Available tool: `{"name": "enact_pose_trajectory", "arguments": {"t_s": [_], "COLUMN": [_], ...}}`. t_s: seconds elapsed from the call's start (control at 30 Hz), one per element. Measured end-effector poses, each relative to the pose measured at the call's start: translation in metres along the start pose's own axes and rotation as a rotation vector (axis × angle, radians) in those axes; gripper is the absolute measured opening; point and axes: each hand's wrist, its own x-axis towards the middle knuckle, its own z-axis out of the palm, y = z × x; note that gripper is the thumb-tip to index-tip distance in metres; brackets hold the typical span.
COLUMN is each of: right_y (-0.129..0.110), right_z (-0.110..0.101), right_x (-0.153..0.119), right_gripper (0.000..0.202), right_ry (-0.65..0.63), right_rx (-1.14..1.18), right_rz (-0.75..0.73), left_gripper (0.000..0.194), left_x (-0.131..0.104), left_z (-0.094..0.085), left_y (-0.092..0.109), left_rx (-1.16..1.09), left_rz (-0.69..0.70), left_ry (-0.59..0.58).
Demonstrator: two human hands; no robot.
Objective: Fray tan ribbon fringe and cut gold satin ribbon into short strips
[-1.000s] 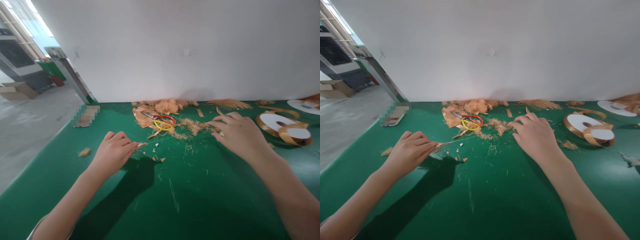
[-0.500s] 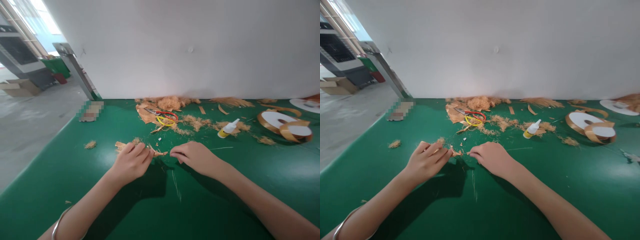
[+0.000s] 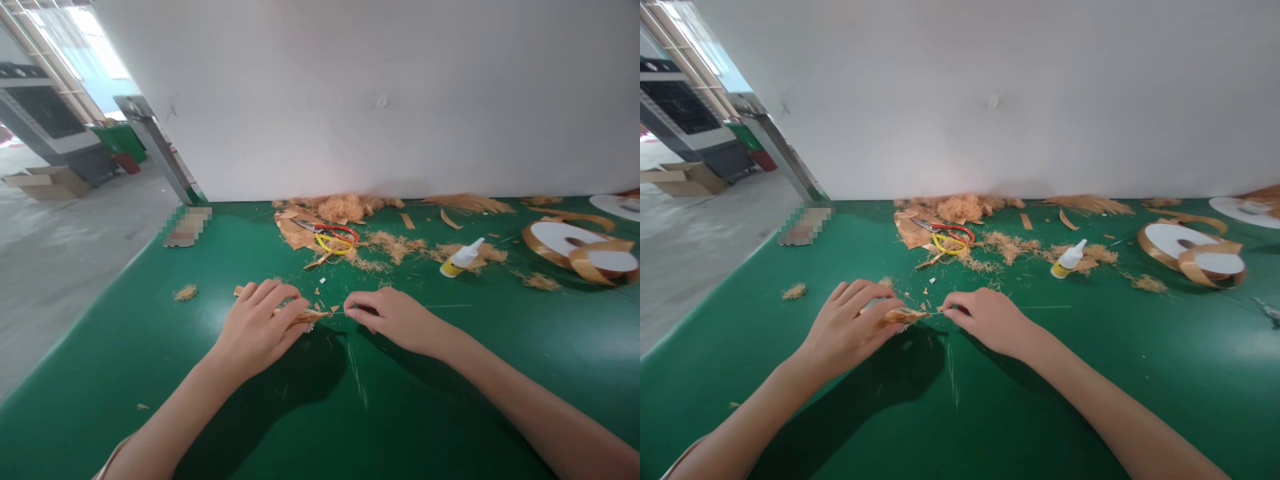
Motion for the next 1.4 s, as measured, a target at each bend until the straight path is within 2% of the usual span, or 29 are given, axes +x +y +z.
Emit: {"name": "enact_pose_trajectory", "arguments": {"t_s": [0.13, 0.23, 0.33, 0.5, 0.67, 1.03, 1.2, 1.4], "right_y": [-0.004, -0.010, -0.014, -0.014, -0.012, -0.008, -0.006, -0.005], "right_z": [0.002, 0.004, 0.007, 0.012, 0.014, 0.017, 0.016, 0.014], "right_x": [-0.001, -0.002, -0.002, -0.001, -0.001, -0.001, -0.002, -0.002], "right_gripper": [0.031, 0.028, 0.025, 0.023, 0.022, 0.025, 0.025, 0.025], "right_ry": [-0.015, -0.007, 0.002, 0.012, 0.067, 0.166, 0.159, 0.160], "right_rx": [0.027, 0.031, 0.035, 0.007, -0.058, -0.275, -0.283, -0.239], "right_rz": [-0.026, -0.054, -0.065, -0.073, -0.128, -0.276, -0.308, -0.306], "left_gripper": [0.024, 0.016, 0.009, 0.011, 0.012, 0.015, 0.012, 0.011], "left_x": [0.000, 0.000, -0.001, -0.001, -0.002, -0.001, -0.002, -0.002], "left_z": [0.000, 0.006, 0.013, 0.018, 0.018, 0.018, 0.019, 0.021], "left_y": [0.009, 0.017, 0.024, 0.030, 0.030, 0.027, 0.025, 0.022], "left_rx": [-0.025, -0.029, 0.037, 0.149, 0.046, -0.068, -0.143, -0.361], "left_rz": [-0.037, -0.034, -0.025, -0.008, -0.071, -0.116, -0.154, -0.243], "left_ry": [-0.031, -0.063, -0.018, 0.068, 0.036, -0.024, -0.045, -0.062]}}
